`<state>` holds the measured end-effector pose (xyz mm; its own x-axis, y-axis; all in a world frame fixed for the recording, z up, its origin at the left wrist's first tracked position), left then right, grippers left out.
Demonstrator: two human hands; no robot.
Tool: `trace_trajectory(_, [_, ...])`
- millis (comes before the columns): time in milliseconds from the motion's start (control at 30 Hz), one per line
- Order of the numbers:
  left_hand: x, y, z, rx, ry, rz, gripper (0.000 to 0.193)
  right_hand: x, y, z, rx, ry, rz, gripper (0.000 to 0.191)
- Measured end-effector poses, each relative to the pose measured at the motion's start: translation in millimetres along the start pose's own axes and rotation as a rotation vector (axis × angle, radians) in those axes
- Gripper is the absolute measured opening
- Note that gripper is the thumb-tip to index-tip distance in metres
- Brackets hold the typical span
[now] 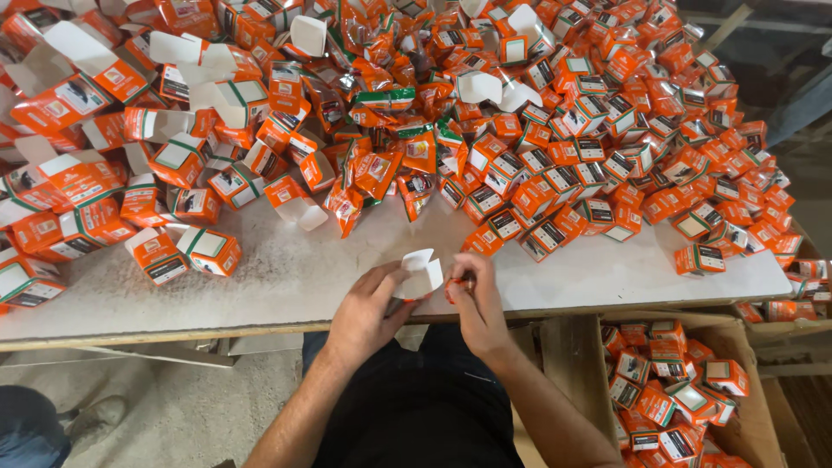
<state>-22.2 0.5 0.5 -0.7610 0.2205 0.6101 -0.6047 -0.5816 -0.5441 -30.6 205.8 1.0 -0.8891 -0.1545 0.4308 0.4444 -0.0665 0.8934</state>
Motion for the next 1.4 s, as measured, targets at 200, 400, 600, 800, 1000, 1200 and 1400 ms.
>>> trace_trajectory(200, [1,-8,-1,-0.043,0.02,-0.015,0.064,-8,6,-20,0.05,-0.071,0.393,0.033])
trace_trajectory(400, [1,-10,-1,-0.015,-0.009,-0.043,0.069,13,-6,-42,-0.493,-0.114,0.495,0.02])
trace_trajectory(600, [-2,-10,-3,0.017,-0.023,0.009,0.069,5,12,-20,-0.594,0.069,0.576,0.04])
trace_trajectory(800, [1,-10,-3,0.041,-0.013,0.016,0.067,14,27,16,-0.779,0.38,0.58,0.047])
trace_trajectory(1000, [3,-14,-1,0.077,0.004,-0.018,0.062,23,15,14,-0.788,0.303,0.529,0.034])
trace_trajectory(1200, [9,-12,-4,0.076,0.051,0.002,0.051,22,-1,-1,-0.733,0.091,0.381,0.017])
trace_trajectory(1400, [7,-15,-7,0.061,0.001,0.026,0.058,17,9,0,-0.885,0.121,0.585,0.031])
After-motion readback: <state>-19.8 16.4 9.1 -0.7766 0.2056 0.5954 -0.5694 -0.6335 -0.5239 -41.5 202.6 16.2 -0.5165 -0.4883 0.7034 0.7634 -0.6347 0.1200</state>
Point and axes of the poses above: each hand's wrist, its own x-axis towards the middle knuckle, its own z-axis out of the back of the hand, y = z × x, the point moved 1 cm from there along x, towards the middle knuckle, and after that the axes turned 1 degree about -y, right-handed, at the moved point
